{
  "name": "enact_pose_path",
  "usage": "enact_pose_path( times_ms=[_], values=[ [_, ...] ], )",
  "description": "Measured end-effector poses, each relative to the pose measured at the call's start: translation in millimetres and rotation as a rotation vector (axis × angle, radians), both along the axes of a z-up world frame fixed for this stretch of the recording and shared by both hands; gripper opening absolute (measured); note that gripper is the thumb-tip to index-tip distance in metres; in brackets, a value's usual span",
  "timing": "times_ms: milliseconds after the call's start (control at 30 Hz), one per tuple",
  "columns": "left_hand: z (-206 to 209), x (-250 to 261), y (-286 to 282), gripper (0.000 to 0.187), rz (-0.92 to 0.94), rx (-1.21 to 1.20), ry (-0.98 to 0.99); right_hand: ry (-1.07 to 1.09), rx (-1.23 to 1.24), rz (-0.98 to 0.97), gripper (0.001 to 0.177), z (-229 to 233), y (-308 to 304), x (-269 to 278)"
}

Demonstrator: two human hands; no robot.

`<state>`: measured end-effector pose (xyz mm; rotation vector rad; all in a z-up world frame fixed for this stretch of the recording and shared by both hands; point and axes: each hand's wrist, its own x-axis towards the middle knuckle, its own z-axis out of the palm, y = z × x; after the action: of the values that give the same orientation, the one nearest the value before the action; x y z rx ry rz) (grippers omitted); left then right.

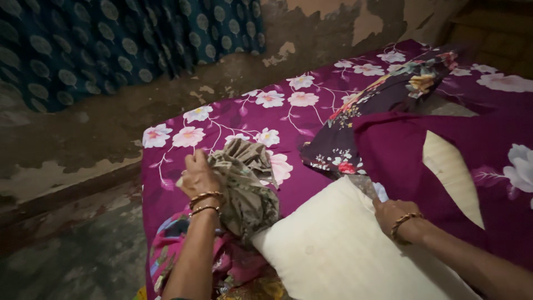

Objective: The person places a pillow on a bed and then puts a floral pillowcase onto it. They adjust the fabric and tuck the edges to fit the pillow.

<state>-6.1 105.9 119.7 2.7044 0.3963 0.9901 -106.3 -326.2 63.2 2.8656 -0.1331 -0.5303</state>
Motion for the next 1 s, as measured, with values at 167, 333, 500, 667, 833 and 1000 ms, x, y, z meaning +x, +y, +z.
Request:
enact_pose_path(
  times_ms=[167,333,500,667,833,1000],
  values=[
    [10,-2,27,0.016,-0.049,0.178,-0.256,0.015,-0.019,-0.016,0.037,4,7,-2],
    [35,0,35,0.013,-0.075,0.402,-0.243,0.042,0.076,-0.079,0.044,26,11,-11],
    [17,-21,12,0.059,0.045,0.599,0.806,0.067,0.329,-0.125,0.06,2,-19,0],
    [-86,-32,-38,0.065,-0.186,0.415,1.171,0.197,0.57,-0.3,0.089,-41,-49,16],
    [-201,-57,-74,0.097,-0.914,0.853,1.198,0.233,0.926,-0.447,0.112,-44,-44,-2],
    [-218,-79,-107,0.098,-0.603,0.007,1.53,0.133,1.014,-0.411,0.112,-55,-34,-7]
  ],
)
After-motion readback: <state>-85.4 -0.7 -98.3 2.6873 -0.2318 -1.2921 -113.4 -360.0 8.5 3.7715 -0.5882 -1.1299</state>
